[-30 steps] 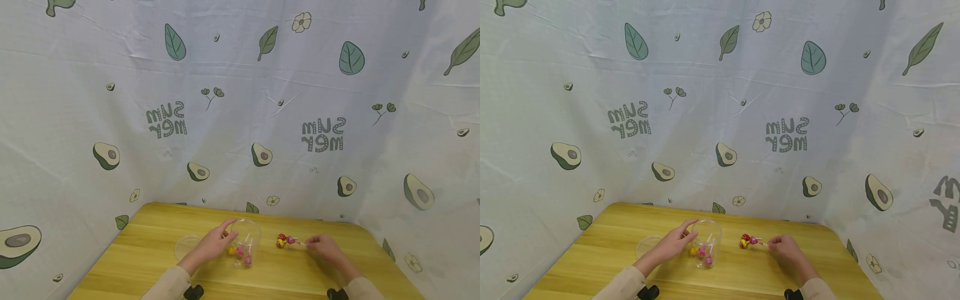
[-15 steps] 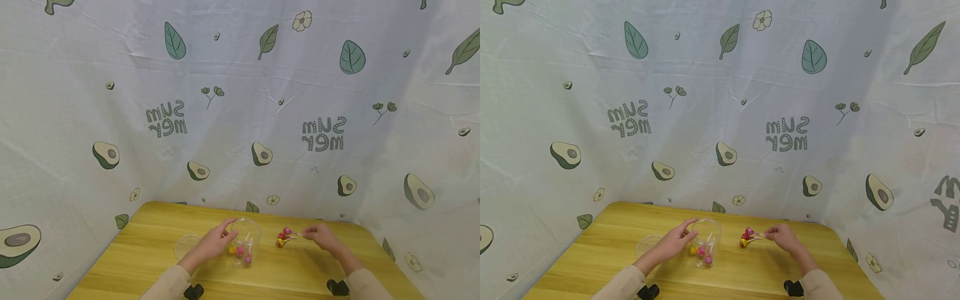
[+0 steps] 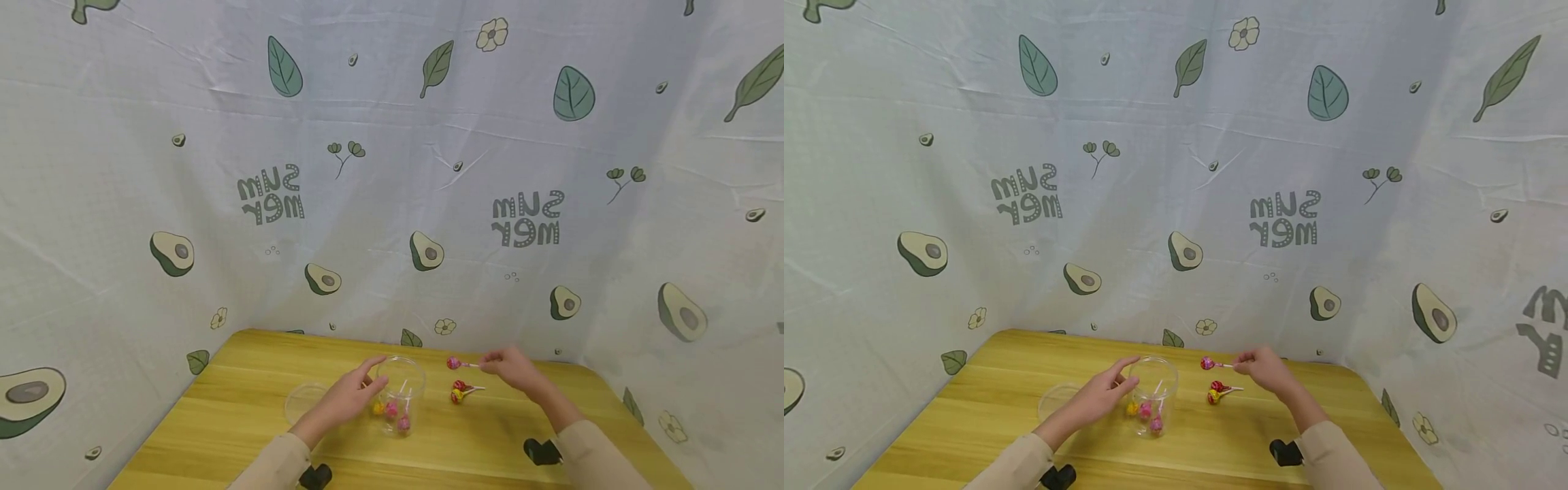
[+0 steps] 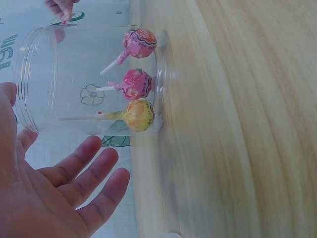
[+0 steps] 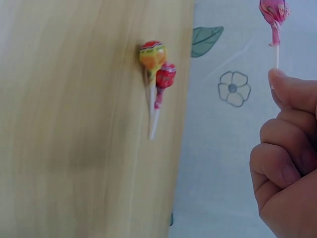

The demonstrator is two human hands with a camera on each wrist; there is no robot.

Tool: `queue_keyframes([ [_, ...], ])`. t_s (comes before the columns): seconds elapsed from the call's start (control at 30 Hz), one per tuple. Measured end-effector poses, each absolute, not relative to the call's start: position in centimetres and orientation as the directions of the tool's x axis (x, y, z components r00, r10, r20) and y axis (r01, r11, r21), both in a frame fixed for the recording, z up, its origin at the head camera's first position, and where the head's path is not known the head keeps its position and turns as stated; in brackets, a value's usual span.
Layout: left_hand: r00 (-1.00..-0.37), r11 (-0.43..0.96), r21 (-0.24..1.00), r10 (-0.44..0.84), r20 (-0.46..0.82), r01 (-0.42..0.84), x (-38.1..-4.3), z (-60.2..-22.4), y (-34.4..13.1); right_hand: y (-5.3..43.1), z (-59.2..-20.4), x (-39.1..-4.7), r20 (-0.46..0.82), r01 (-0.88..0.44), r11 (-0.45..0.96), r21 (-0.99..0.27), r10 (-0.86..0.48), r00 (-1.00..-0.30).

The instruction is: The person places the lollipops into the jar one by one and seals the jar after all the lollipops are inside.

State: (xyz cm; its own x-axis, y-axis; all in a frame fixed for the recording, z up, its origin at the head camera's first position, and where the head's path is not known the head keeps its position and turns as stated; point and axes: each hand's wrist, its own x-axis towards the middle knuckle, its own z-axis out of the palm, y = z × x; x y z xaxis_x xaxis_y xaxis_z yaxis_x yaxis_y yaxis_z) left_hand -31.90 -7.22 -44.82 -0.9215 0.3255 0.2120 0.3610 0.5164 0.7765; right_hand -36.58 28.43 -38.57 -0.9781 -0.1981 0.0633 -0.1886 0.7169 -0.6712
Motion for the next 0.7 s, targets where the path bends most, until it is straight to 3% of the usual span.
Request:
queue_keyframes([
  [0.43,-0.918,0.521,0.768,0.331,0.220,0.372,-31.9,-44.8,-7.3,25.4,-36.4,-36.8,0.078,-0.263,0.732,-0.629,-0.277,-0.958],
  [0.7,-0.916,0.519,0.769,0.337,0.217,0.373,-32.0,-44.8,-7.2,23.5,-35.2,-36.7,0.096,-0.364,0.695,-0.620,-0.393,-0.914],
])
